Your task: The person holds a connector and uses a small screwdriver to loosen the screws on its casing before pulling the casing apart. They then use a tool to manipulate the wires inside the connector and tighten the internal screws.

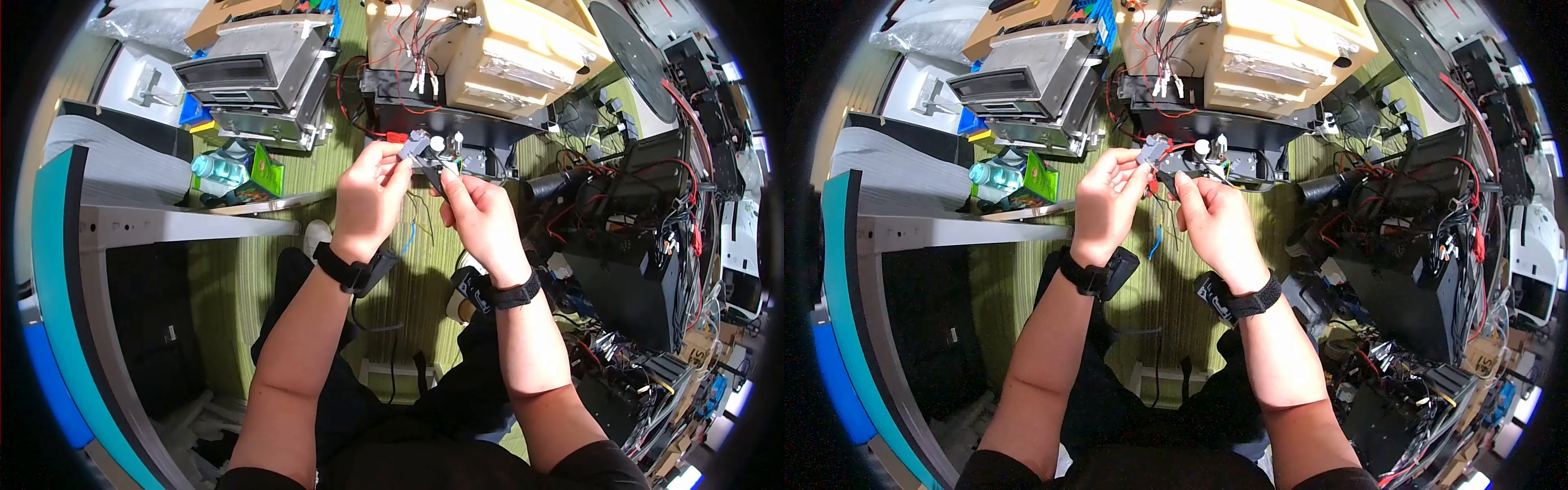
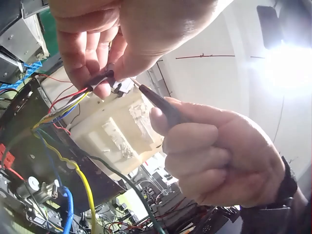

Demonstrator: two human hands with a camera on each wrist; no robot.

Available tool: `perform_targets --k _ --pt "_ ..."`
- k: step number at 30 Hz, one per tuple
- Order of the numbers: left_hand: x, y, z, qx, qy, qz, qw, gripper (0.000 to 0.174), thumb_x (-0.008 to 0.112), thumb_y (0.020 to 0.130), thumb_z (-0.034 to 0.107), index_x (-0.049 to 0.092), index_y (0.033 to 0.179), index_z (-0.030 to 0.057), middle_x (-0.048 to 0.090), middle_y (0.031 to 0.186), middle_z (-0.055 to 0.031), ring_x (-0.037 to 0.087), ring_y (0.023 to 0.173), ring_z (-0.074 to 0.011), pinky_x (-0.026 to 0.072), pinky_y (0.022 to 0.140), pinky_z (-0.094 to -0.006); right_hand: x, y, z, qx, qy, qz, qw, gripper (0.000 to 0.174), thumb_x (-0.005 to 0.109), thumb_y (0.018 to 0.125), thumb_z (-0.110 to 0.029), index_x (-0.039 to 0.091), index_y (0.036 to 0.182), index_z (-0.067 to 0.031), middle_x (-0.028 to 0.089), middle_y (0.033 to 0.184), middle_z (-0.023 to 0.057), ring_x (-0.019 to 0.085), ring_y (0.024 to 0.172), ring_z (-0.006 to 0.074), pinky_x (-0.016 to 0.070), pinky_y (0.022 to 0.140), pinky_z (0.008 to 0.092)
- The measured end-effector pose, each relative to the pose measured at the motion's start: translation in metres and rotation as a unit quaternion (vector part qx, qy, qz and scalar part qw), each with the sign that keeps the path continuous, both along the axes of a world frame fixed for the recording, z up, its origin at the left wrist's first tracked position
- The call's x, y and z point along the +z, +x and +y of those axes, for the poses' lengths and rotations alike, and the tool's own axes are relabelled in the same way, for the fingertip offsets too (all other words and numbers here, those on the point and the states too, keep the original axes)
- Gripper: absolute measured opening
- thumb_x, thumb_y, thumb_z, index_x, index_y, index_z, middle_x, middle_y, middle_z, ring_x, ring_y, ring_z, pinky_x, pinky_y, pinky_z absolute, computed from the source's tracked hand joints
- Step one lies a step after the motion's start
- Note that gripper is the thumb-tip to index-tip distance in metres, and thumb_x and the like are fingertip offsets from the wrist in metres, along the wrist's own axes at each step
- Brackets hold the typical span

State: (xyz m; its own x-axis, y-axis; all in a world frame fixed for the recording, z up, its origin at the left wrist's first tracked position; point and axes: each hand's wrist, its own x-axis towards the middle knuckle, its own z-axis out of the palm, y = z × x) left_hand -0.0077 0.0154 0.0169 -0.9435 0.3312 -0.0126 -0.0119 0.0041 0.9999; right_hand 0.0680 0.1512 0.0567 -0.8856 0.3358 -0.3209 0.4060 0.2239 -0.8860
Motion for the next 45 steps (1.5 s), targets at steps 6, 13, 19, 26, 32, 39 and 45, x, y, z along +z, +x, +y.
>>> perform_targets --k 6,13,19,26,32,39,45 --pt "-0.002 0.002 0.003 0.021 0.047 -0.006 0.999 0.020 0.061 0.087 -0.004 0.057 0.107 -0.0042 0.065 0.093 -0.0095 0.063 0.083 -0.0104 0.0508 0.072 -0.0221 0.002 0.001 -0.007 -0.058 -0.044 0.059 0.996 0.026 0.060 0.094 -0.026 0.061 0.082 -0.0024 0.057 0.057 0.0009 0.047 0.051 0.0053 0.0380 0.049 0.0253" --pt "0.003 0.001 0.003 0.034 0.031 -0.007 0.999 0.019 0.061 0.089 -0.002 0.056 0.107 -0.0045 0.066 0.095 -0.0103 0.064 0.085 -0.0118 0.0513 0.075 -0.0222 0.005 0.002 -0.009 -0.012 0.201 0.159 0.967 0.016 0.066 0.086 -0.020 0.063 0.093 -0.0054 0.062 0.071 0.0098 0.061 0.063 0.0217 0.0472 0.057 0.0311" --pt "0.001 -0.005 0.002 0.046 0.084 -0.080 0.992 0.021 0.060 0.091 0.002 0.054 0.109 -0.0050 0.066 0.095 -0.0109 0.065 0.084 -0.0133 0.0516 0.076 -0.0231 0.006 0.003 -0.008 -0.004 0.299 0.214 0.930 0.021 0.069 0.084 -0.022 0.067 0.101 -0.0101 0.062 0.085 0.0101 0.064 0.073 0.0285 0.0506 0.062 0.0362" --pt "0.004 -0.003 0.005 0.050 0.095 -0.076 0.991 0.017 0.059 0.089 -0.002 0.054 0.105 -0.0045 0.065 0.096 -0.0113 0.063 0.088 -0.0139 0.0500 0.079 -0.0242 0.006 0.003 -0.010 0.005 0.287 0.201 0.936 0.024 0.073 0.080 -0.013 0.070 0.103 -0.0077 0.061 0.080 0.0115 0.062 0.070 0.0259 0.0493 0.065 0.0323" --pt "0.003 -0.002 0.005 0.047 0.088 -0.056 0.993 0.018 0.059 0.088 -0.003 0.054 0.105 -0.0046 0.065 0.096 -0.0112 0.063 0.088 -0.0137 0.0497 0.080 -0.0242 0.004 0.001 -0.010 0.002 0.282 0.206 0.937 0.024 0.073 0.081 -0.012 0.070 0.103 -0.0076 0.061 0.079 0.0120 0.061 0.071 0.0270 0.0491 0.065 0.0328" --pt "0.003 -0.002 0.006 0.043 0.095 -0.035 0.994 0.018 0.059 0.088 -0.005 0.055 0.105 -0.0039 0.065 0.097 -0.0102 0.063 0.089 -0.0121 0.0495 0.080 -0.0233 0.006 0.002 -0.011 0.001 0.277 0.192 0.941 0.023 0.072 0.081 -0.012 0.070 0.103 -0.0069 0.060 0.079 0.0124 0.061 0.069 0.0274 0.0488 0.064 0.0334" --pt "-0.002 -0.004 0.003 0.030 0.072 -0.014 0.997 0.017 0.059 0.087 -0.006 0.057 0.104 -0.0039 0.066 0.096 -0.0093 0.063 0.087 -0.0101 0.0495 0.077 -0.0220 0.003 0.002 -0.010 0.008 0.274 0.224 0.935 0.022 0.072 0.081 -0.012 0.070 0.102 -0.0054 0.060 0.077 0.0127 0.060 0.067 0.0274 0.0483 0.063 0.0338"
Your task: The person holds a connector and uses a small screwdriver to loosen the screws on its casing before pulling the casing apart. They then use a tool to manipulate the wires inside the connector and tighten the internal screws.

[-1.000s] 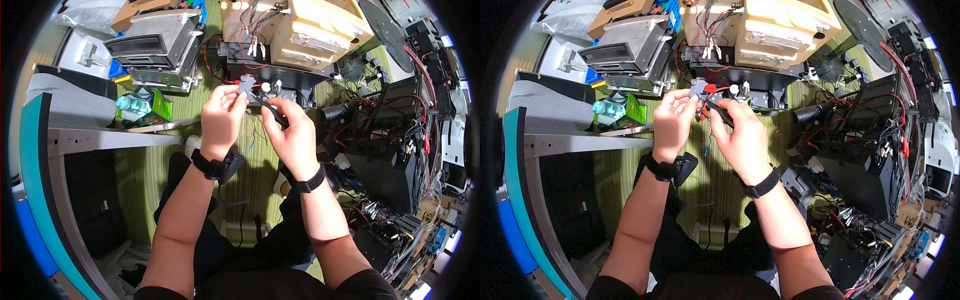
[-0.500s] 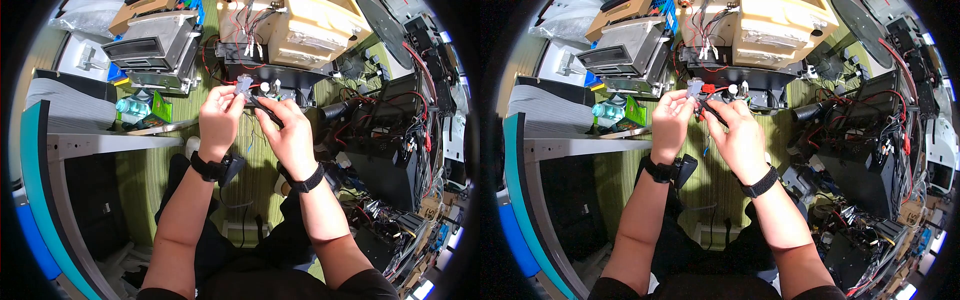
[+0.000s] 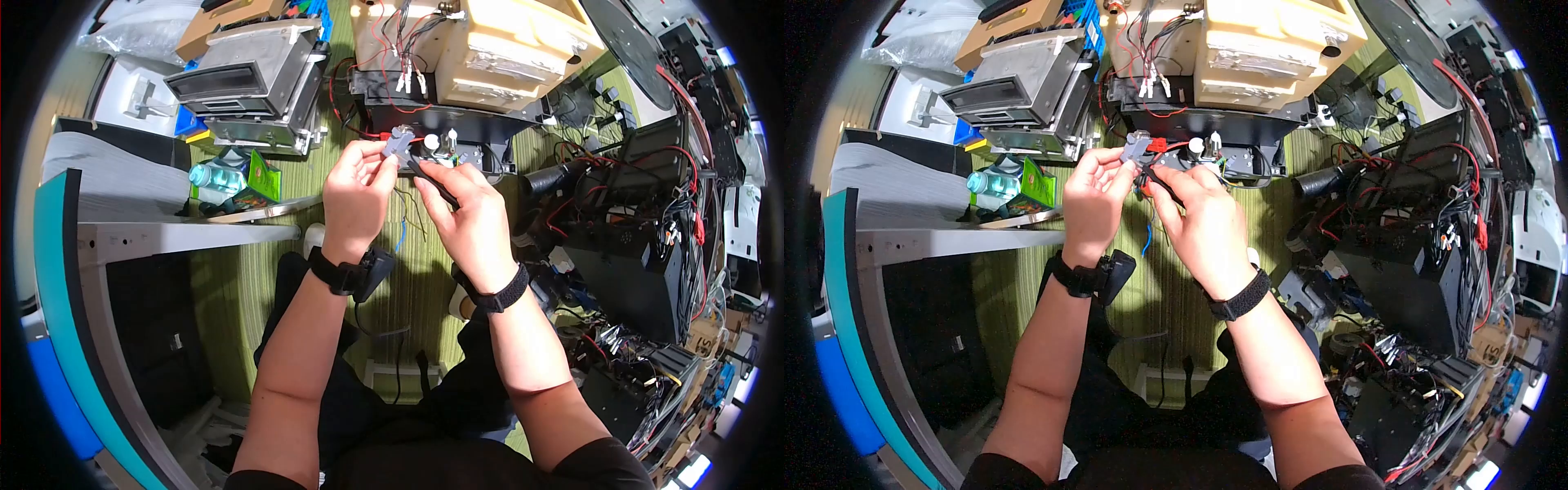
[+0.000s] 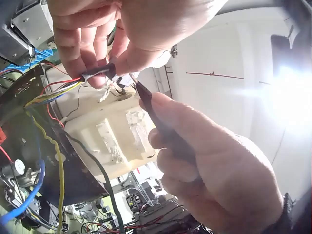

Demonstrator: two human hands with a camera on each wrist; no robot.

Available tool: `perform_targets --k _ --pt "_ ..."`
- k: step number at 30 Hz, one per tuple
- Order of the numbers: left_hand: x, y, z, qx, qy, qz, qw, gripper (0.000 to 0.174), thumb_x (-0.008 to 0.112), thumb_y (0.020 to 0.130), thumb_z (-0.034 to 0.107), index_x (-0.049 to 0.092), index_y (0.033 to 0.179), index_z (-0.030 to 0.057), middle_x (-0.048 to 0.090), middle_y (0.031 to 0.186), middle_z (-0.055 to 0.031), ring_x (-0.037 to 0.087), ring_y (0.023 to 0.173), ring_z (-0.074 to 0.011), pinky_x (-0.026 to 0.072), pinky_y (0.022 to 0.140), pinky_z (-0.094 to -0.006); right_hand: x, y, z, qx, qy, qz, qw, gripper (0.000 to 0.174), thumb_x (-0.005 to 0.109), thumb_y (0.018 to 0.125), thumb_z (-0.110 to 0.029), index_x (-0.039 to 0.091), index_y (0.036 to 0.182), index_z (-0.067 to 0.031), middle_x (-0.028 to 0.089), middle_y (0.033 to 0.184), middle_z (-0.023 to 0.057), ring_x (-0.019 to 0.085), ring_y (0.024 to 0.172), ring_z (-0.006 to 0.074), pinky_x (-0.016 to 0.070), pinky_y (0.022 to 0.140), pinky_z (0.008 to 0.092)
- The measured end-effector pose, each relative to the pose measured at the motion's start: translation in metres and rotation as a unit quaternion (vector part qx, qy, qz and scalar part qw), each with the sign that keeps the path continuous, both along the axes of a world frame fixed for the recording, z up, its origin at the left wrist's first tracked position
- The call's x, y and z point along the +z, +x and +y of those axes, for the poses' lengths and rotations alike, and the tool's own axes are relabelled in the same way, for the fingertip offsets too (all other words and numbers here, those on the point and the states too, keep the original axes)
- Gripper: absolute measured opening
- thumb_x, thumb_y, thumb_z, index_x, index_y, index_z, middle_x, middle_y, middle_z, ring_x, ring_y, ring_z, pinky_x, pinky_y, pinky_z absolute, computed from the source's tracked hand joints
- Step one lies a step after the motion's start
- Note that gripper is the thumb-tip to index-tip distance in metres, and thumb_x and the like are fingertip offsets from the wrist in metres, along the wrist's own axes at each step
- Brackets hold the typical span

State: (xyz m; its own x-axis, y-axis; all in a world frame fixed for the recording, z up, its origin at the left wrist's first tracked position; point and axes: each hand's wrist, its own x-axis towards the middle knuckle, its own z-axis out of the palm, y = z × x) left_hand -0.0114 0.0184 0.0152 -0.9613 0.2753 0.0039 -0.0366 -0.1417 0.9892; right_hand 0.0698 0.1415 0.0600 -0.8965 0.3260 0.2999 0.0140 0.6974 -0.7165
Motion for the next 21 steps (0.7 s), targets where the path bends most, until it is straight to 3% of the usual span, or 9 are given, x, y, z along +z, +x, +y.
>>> perform_targets --k 3,5,8,14,16,19,20,21 --pt "-0.001 -0.001 0.000 -0.002 -0.013 0.013 1.000 0.018 0.059 0.087 -0.006 0.056 0.105 -0.0043 0.066 0.096 -0.0101 0.063 0.086 -0.0111 0.0506 0.077 -0.0226 0.001 0.001 0.001 0.004 -0.010 -0.009 1.000 0.022 0.072 0.081 -0.012 0.070 0.102 -0.0049 0.060 0.078 0.0131 0.059 0.066 0.0272 0.0482 0.062 0.0336" --pt "-0.002 0.000 0.000 -0.003 -0.023 0.018 1.000 0.019 0.060 0.088 -0.005 0.056 0.107 -0.0049 0.065 0.095 -0.0111 0.064 0.085 -0.0123 0.0516 0.077 -0.0235 0.001 0.001 0.002 0.011 0.011 -0.013 1.000 0.021 0.069 0.084 -0.019 0.070 0.102 -0.0072 0.061 0.080 0.0108 0.062 0.068 0.0273 0.0503 0.061 0.0355" --pt "-0.003 0.000 0.001 -0.003 -0.020 0.021 1.000 0.019 0.060 0.088 -0.006 0.056 0.107 -0.0047 0.065 0.095 -0.0109 0.064 0.085 -0.0122 0.0516 0.077 -0.0235 0.001 0.001 0.001 0.005 -0.004 -0.007 1.000 0.022 0.071 0.082 -0.012 0.070 0.102 -0.0054 0.060 0.078 0.0134 0.059 0.065 0.0273 0.0483 0.062 0.0334" --pt "-0.003 0.001 0.000 -0.013 -0.004 0.015 1.000 0.021 0.059 0.091 0.000 0.054 0.111 -0.0030 0.065 0.099 -0.0106 0.063 0.088 -0.0130 0.0513 0.079 -0.0243 0.000 0.000 0.002 0.008 0.005 -0.010 1.000 0.024 0.070 0.083 -0.013 0.067 0.105 -0.0050 0.061 0.081 0.0131 0.060 0.069 0.0284 0.0490 0.064 0.0336" --pt "-0.002 -0.002 -0.001 -0.010 0.043 -0.108 0.993 0.026 0.054 0.095 0.007 0.049 0.120 -0.0002 0.064 0.107 -0.0118 0.062 0.094 -0.0150 0.0498 0.085 -0.0283 0.001 -0.001 0.002 0.003 0.009 0.003 1.000 0.025 0.070 0.084 -0.017 0.065 0.105 -0.0054 0.061 0.082 0.0128 0.062 0.070 0.0296 0.0499 0.064 0.0354" --pt "0.010 -0.002 -0.001 -0.001 0.127 -0.208 0.970 0.030 0.049 0.098 0.010 0.044 0.126 0.0005 0.064 0.106 -0.0098 0.061 0.093 -0.0137 0.0470 0.079 -0.0266 0.004 -0.004 0.004 -0.020 0.003 0.049 0.999 0.027 0.069 0.085 -0.021 0.062 0.105 -0.0042 0.061 0.084 0.0129 0.063 0.072 0.0304 0.0506 0.064 0.0366" --pt "0.011 -0.002 -0.005 -0.028 0.143 -0.233 0.961 0.036 0.047 0.099 0.012 0.040 0.132 0.0011 0.061 0.113 -0.0096 0.058 0.101 -0.0151 0.0454 0.087 -0.0311 0.004 -0.005 0.004 -0.038 -0.007 0.080 0.996 0.027 0.069 0.085 -0.020 0.061 0.105 -0.0026 0.062 0.084 0.0134 0.063 0.073 0.0299 0.0504 0.065 0.0361" --pt "0.011 -0.002 -0.006 -0.027 0.143 -0.234 0.961 0.036 0.047 0.099 0.012 0.040 0.132 0.0011 0.061 0.113 -0.0096 0.058 0.101 -0.0151 0.0454 0.087 -0.0311 0.003 -0.005 0.003 -0.038 -0.007 0.080 0.996 0.027 0.069 0.085 -0.020 0.061 0.105 -0.0026 0.062 0.084 0.0134 0.063 0.073 0.0299 0.0504 0.065 0.0361"
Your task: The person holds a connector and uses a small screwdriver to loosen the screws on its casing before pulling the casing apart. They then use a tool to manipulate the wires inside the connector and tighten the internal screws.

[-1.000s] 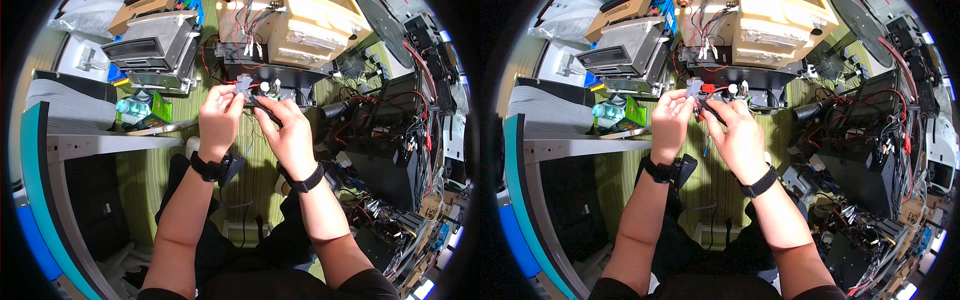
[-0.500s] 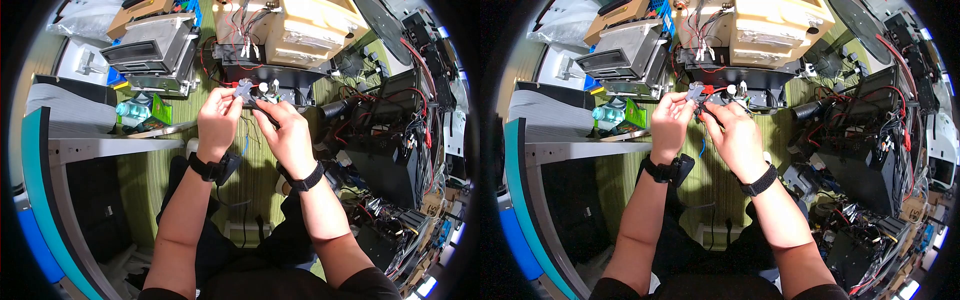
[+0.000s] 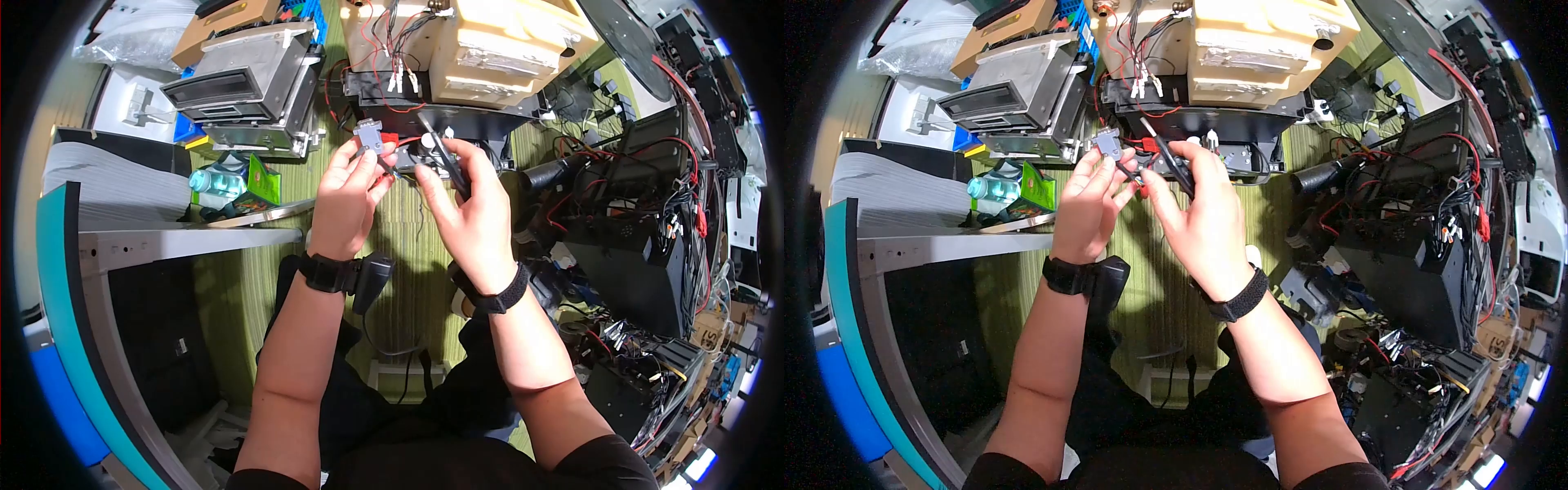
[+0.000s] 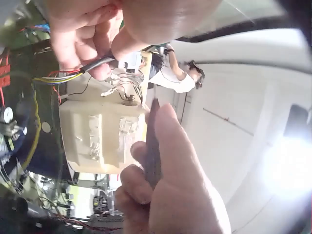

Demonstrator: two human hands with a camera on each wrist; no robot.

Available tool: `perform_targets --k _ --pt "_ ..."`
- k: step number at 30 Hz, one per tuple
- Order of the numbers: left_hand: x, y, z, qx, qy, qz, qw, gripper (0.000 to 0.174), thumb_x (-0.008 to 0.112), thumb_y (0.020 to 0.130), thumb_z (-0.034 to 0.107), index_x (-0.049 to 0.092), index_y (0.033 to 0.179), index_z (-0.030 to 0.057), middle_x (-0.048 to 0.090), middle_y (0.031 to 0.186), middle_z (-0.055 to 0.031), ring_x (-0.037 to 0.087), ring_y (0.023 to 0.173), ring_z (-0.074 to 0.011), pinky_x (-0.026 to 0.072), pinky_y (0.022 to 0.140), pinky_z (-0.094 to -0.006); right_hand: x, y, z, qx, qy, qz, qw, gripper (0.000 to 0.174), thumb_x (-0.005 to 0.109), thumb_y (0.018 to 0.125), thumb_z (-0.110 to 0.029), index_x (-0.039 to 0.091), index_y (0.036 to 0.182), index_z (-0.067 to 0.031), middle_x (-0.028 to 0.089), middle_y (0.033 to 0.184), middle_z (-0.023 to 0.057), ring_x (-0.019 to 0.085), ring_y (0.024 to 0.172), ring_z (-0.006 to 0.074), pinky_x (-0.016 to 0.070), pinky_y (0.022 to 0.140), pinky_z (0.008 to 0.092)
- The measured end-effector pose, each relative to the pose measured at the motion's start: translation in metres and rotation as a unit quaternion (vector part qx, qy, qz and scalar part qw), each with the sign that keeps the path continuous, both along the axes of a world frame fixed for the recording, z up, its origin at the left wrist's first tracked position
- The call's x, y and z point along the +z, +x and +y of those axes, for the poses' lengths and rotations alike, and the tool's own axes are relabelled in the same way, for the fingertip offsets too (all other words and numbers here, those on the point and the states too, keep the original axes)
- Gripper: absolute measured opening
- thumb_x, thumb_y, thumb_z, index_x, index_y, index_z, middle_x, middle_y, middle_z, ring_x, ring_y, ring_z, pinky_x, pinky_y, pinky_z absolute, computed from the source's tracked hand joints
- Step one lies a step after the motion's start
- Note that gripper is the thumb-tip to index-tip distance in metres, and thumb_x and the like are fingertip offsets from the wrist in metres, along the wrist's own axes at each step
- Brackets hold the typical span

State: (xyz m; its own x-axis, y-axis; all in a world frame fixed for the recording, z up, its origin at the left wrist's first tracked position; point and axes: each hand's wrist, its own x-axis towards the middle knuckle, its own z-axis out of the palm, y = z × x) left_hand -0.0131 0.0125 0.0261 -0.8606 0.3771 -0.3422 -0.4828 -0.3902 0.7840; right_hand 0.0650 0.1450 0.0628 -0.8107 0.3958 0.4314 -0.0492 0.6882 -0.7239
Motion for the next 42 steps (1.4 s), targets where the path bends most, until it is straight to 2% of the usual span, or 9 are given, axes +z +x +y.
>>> perform_targets --k 3,16,19,21,24,26,32,34,42 --pt "-0.003 0.001 0.000 -0.014 0.034 -0.029 0.999 0.037 0.048 0.099 0.012 0.039 0.133 0.0012 0.059 0.116 -0.0100 0.057 0.103 -0.0161 0.0442 0.090 -0.0329 -0.003 0.001 0.000 -0.011 -0.194 -0.112 0.975 0.022 0.066 0.088 -0.016 0.060 0.101 0.0004 0.063 0.083 0.0149 0.063 0.071 0.0243 0.0485 0.064 0.0337" --pt "-0.004 -0.001 0.000 -0.066 0.072 -0.024 0.995 0.031 0.049 0.098 0.011 0.047 0.127 0.0009 0.058 0.112 -0.0070 0.055 0.104 -0.0147 0.0405 0.099 -0.0330 -0.009 -0.003 -0.004 0.009 -0.153 -0.115 0.981 0.035 0.064 0.089 -0.017 0.052 0.115 0.0026 0.062 0.093 0.0200 0.063 0.086 0.0332 0.0496 0.076 0.0393" --pt "-0.010 -0.003 -0.001 -0.071 0.067 -0.019 0.995 0.031 0.051 0.096 0.011 0.047 0.126 0.0007 0.059 0.114 -0.0068 0.055 0.106 -0.0148 0.0405 0.099 -0.0327 -0.010 -0.006 -0.003 -0.014 -0.145 -0.061 0.987 0.032 0.066 0.089 -0.016 0.053 0.112 0.0016 0.062 0.090 0.0142 0.062 0.079 0.0231 0.0490 0.071 0.0333" --pt "-0.008 -0.003 -0.001 -0.073 0.067 -0.015 0.995 0.033 0.053 0.095 0.010 0.046 0.126 0.0004 0.059 0.115 -0.0068 0.055 0.107 -0.0151 0.0408 0.099 -0.0326 -0.002 -0.007 -0.003 -0.061 -0.252 -0.007 0.966 0.022 0.068 0.089 -0.014 0.053 0.098 -0.0015 0.053 0.074 -0.0017 0.043 0.063 0.0034 0.0388 0.056 0.0204" --pt "0.001 0.003 0.003 -0.036 0.026 0.003 0.999 0.038 0.059 0.091 0.006 0.045 0.126 -0.0010 0.059 0.116 -0.0089 0.056 0.107 -0.0149 0.0426 0.097 -0.0307 0.000 -0.003 0.004 -0.082 -0.274 -0.042 0.957 0.018 0.066 0.090 -0.016 0.053 0.084 -0.0047 0.048 0.066 -0.0049 0.038 0.058 0.0022 0.0341 0.051 0.0208" --pt "0.000 0.005 0.006 -0.013 -0.052 0.114 0.992 0.044 0.064 0.086 0.001 0.044 0.125 -0.0028 0.060 0.114 -0.0110 0.058 0.104 -0.0142 0.0446 0.093 -0.0274 -0.008 -0.004 0.005 -0.056 -0.311 -0.043 0.948 0.018 0.064 0.091 -0.016 0.053 0.081 -0.0060 0.045 0.064 -0.0071 0.036 0.057 0.0012 0.0313 0.049 0.0208" --pt "-0.012 0.019 0.019 0.002 -0.143 0.244 0.959 0.036 0.070 0.080 0.001 0.054 0.112 -0.0020 0.062 0.099 -0.0094 0.061 0.086 -0.0150 0.0498 0.079 -0.0270 -0.017 -0.008 0.001 -0.011 -0.376 -0.035 0.926 0.022 0.062 0.094 -0.022 0.056 0.085 -0.0032 0.051 0.070 -0.0063 0.040 0.061 0.0012 0.0349 0.053 0.0206" --pt "-0.007 0.024 0.018 -0.015 -0.331 0.383 0.862 0.036 0.072 0.080 0.000 0.055 0.111 -0.0023 0.062 0.099 -0.0080 0.060 0.085 -0.0117 0.0489 0.079 -0.0254 -0.016 -0.010 0.001 -0.013 -0.373 -0.016 0.927 0.023 0.063 0.094 -0.024 0.057 0.087 -0.0025 0.052 0.071 -0.0058 0.041 0.062 0.0017 0.0364 0.054 0.0208" --pt "-0.002 0.027 0.023 -0.006 -0.337 0.419 0.843 0.034 0.073 0.076 -0.001 0.062 0.107 0.0033 0.060 0.098 -0.0088 0.060 0.084 -0.0157 0.0487 0.078 -0.0271 -0.026 -0.011 0.015 -0.033 -0.338 -0.095 0.936 0.025 0.067 0.090 -0.025 0.056 0.090 -0.0030 0.055 0.072 -0.0029 0.045 0.063 0.0033 0.0395 0.055 0.0219"
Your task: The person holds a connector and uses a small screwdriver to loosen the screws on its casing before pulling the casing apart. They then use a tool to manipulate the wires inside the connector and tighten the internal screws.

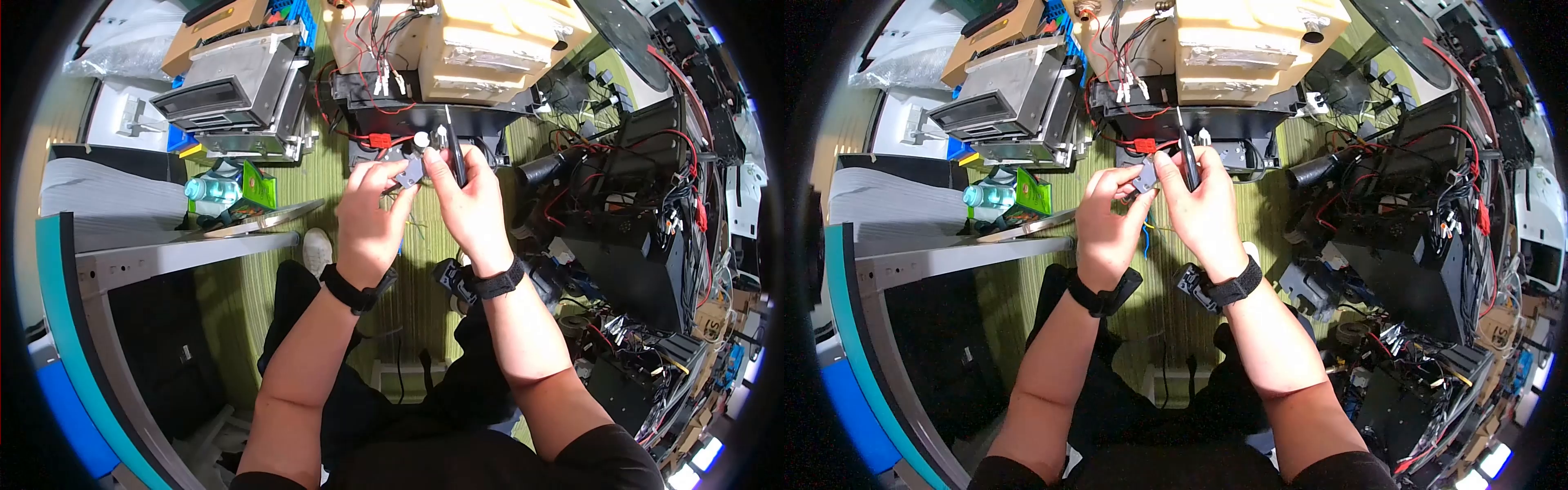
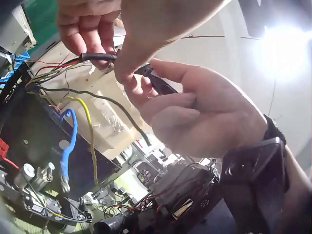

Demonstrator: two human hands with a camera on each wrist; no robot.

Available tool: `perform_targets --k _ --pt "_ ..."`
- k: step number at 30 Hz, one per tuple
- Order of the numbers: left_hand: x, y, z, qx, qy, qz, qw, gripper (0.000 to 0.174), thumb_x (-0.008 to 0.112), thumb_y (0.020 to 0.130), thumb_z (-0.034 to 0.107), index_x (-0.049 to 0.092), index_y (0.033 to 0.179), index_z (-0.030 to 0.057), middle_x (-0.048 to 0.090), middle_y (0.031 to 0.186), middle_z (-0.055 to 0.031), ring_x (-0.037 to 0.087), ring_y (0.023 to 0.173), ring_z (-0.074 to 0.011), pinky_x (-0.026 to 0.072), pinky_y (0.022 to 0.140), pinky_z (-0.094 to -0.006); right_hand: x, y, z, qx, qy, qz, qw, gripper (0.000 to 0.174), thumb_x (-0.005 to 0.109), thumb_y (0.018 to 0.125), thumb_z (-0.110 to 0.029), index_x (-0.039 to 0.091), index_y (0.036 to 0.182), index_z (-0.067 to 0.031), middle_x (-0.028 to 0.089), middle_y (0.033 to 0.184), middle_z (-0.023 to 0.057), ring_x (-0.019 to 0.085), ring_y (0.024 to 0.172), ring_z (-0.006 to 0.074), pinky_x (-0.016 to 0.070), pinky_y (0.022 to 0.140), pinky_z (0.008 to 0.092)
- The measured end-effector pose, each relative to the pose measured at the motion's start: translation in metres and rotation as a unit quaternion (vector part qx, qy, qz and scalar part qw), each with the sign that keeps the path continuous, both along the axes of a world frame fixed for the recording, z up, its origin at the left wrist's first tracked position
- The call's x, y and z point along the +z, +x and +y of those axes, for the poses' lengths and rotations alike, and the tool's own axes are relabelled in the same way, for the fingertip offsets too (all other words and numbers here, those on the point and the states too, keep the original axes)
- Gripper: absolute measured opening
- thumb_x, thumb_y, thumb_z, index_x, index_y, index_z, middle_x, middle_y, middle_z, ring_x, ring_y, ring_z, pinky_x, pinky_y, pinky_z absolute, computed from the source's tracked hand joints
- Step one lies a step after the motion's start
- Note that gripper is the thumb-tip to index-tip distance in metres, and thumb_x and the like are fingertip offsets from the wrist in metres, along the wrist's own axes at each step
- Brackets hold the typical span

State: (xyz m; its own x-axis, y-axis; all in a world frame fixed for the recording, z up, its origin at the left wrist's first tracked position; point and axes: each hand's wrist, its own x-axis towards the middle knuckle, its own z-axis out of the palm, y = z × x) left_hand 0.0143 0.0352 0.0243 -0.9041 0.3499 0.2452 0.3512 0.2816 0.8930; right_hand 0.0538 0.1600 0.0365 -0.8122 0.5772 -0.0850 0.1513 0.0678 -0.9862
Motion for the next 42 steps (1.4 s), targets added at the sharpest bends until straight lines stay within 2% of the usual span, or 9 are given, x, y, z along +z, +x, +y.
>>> perform_targets --k 13,15,20,22,26,28,29,31,42 --pt "-0.005 -0.003 0.004 -0.012 -0.030 -0.039 0.999 0.040 0.073 0.078 0.002 0.058 0.115 0.0015 0.064 0.104 -0.0103 0.062 0.093 -0.0179 0.0488 0.085 -0.0293 -0.007 -0.008 0.013 -0.005 0.045 -0.036 0.998 0.018 0.062 0.093 -0.018 0.055 0.096 -0.0018 0.062 0.080 0.0062 0.056 0.073 0.0110 0.0469 0.068 0.0285" --pt "-0.005 -0.003 0.005 -0.013 -0.026 -0.056 0.998 0.041 0.073 0.079 0.003 0.058 0.117 0.0012 0.064 0.106 -0.0106 0.063 0.096 -0.0179 0.0486 0.087 -0.0295 -0.007 -0.009 0.014 -0.003 0.017 -0.048 0.999 0.017 0.059 0.096 -0.021 0.057 0.095 -0.0044 0.054 0.078 -0.0041 0.045 0.072 0.0034 0.0400 0.065 0.0210" --pt "-0.020 -0.007 0.003 -0.088 0.126 -0.263 0.953 0.037 0.066 0.087 0.001 0.054 0.122 -0.0041 0.064 0.111 -0.0119 0.061 0.100 -0.0147 0.0485 0.088 -0.0273 -0.014 -0.011 0.015 -0.001 0.039 0.003 0.999 0.017 0.059 0.096 -0.022 0.056 0.095 -0.0052 0.052 0.073 -0.0061 0.041 0.065 0.0021 0.0365 0.057 0.0200" --pt "-0.015 -0.010 0.003 -0.087 0.132 -0.294 0.943 0.037 0.064 0.088 0.000 0.053 0.123 -0.0058 0.064 0.111 -0.0123 0.061 0.100 -0.0141 0.0485 0.088 -0.0264 -0.007 -0.009 0.016 0.019 0.021 -0.051 0.998 0.020 0.061 0.094 -0.020 0.055 0.101 -0.0012 0.063 0.087 0.0066 0.059 0.079 0.0121 0.0478 0.073 0.0283" --pt "-0.014 -0.009 0.003 -0.086 0.154 -0.320 0.931 0.037 0.063 0.089 0.000 0.052 0.124 -0.0076 0.064 0.111 -0.0125 0.061 0.098 -0.0132 0.0485 0.087 -0.0251 -0.010 -0.009 0.016 0.023 0.000 -0.051 0.998 0.020 0.060 0.094 -0.020 0.056 0.101 -0.0014 0.064 0.086 0.0071 0.060 0.079 0.0135 0.0479 0.074 0.0289" --pt "-0.014 -0.009 0.004 -0.084 0.153 -0.321 0.931 0.037 0.063 0.089 0.000 0.052 0.124 -0.0075 0.064 0.111 -0.0124 0.061 0.098 -0.0132 0.0485 0.087 -0.0250 -0.012 -0.010 0.015 0.020 0.019 -0.042 0.999 0.018 0.058 0.097 -0.024 0.056 0.097 -0.0068 0.050 0.071 -0.0069 0.038 0.058 0.0012 0.0331 0.050 0.0197" --pt "-0.013 -0.009 0.004 -0.081 0.152 -0.323 0.931 0.037 0.063 0.089 0.000 0.053 0.123 -0.0075 0.064 0.111 -0.0122 0.061 0.098 -0.0133 0.0485 0.087 -0.0250 -0.011 -0.010 0.015 0.020 0.019 -0.042 0.999 0.018 0.058 0.097 -0.024 0.056 0.097 -0.0068 0.050 0.071 -0.0069 0.038 0.058 0.0012 0.0331 0.050 0.0197" --pt "-0.012 -0.009 0.004 -0.078 0.155 -0.328 0.928 0.036 0.063 0.089 0.000 0.053 0.123 -0.0073 0.064 0.110 -0.0121 0.061 0.098 -0.0132 0.0485 0.087 -0.0249 -0.006 -0.010 0.016 0.028 0.023 -0.043 0.998 0.018 0.060 0.094 -0.019 0.057 0.098 -0.0016 0.064 0.085 0.0078 0.060 0.079 0.0129 0.0480 0.073 0.0291" --pt "-0.012 -0.009 0.007 -0.074 0.158 -0.337 0.925 0.034 0.063 0.089 0.000 0.054 0.121 -0.0064 0.065 0.109 -0.0118 0.062 0.098 -0.0130 0.0487 0.086 -0.0243 -0.005 -0.009 0.014 0.022 0.048 -0.006 0.999 0.021 0.059 0.095 -0.021 0.058 0.099 -0.0004 0.066 0.083 0.0101 0.062 0.075 0.0163 0.0487 0.071 0.0308"
